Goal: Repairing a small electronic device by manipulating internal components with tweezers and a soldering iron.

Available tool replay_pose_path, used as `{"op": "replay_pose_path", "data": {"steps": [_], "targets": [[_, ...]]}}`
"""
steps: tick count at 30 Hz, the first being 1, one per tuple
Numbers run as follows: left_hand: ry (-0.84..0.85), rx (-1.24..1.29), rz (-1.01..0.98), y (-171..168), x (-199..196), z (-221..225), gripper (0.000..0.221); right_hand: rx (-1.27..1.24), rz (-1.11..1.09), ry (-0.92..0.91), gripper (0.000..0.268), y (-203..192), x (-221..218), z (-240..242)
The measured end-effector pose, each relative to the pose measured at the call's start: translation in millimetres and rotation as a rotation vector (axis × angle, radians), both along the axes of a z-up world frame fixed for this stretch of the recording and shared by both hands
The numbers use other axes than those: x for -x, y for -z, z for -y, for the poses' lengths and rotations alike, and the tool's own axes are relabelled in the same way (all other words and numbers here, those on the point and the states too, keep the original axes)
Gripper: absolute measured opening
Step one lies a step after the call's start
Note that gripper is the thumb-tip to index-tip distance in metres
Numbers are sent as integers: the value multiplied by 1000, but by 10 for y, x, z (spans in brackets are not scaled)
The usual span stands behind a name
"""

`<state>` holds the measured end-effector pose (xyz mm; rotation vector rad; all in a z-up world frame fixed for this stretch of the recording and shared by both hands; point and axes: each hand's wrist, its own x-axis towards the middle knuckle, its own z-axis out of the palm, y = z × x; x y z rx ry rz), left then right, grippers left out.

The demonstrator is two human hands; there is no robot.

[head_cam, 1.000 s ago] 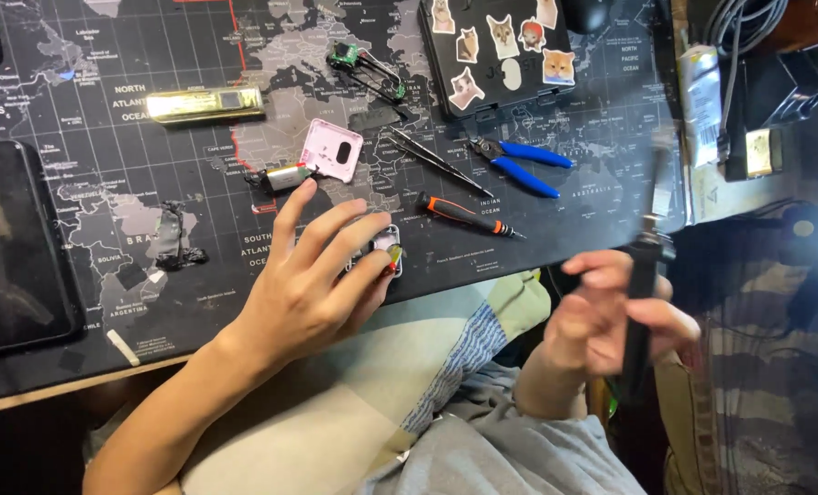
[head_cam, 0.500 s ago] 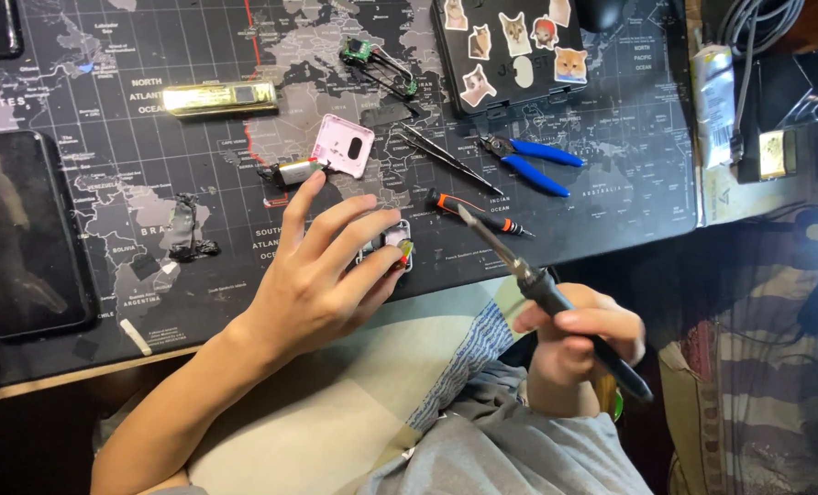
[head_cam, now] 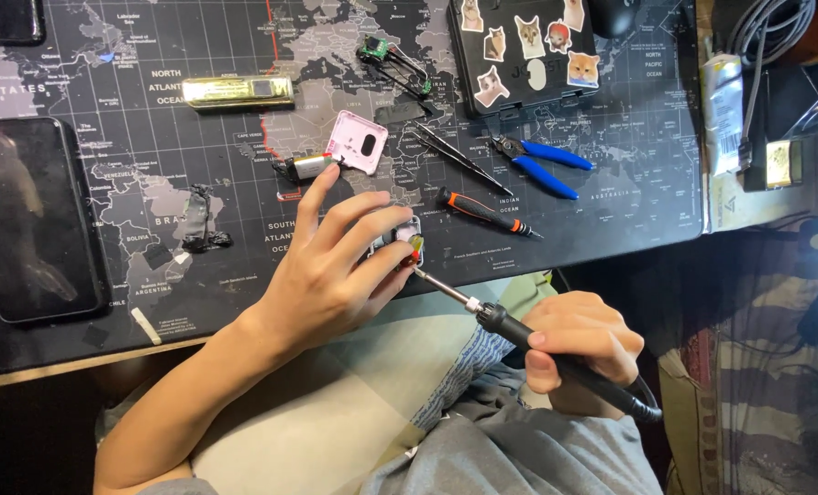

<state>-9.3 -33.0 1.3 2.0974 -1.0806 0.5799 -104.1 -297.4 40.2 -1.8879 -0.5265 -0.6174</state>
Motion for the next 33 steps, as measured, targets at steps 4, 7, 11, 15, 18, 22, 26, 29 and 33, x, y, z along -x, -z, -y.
{"op": "replay_pose_path", "data": {"steps": [4,7,11,15,18,22,26,29,33], "targets": [[4,0,2,15,0,-5,14,65,18,-94,14,7,-70,68],[7,-3,3,16,1,-6,11,93,41,-108,15,55,-78,90],[0,-7,11,11,-1,-2,11,83,16,-61,17,69,-59,88],[-4,-14,20,22,1,1,12,91,17,-32,21,68,-63,78],[-11,-7,27,23,-1,13,11,98,-38,-28,21,16,-32,72],[-13,-14,35,15,2,23,11,90,-2,-9,22,69,-58,87],[-24,-18,52,9,5,32,10,98,29,-22,22,42,-64,80],[-35,-25,74,5,2,38,10,101,21,-17,22,46,-73,79],[-44,-27,99,8,5,41,9,123,-31,-22,19,-49,-48,70]]}}
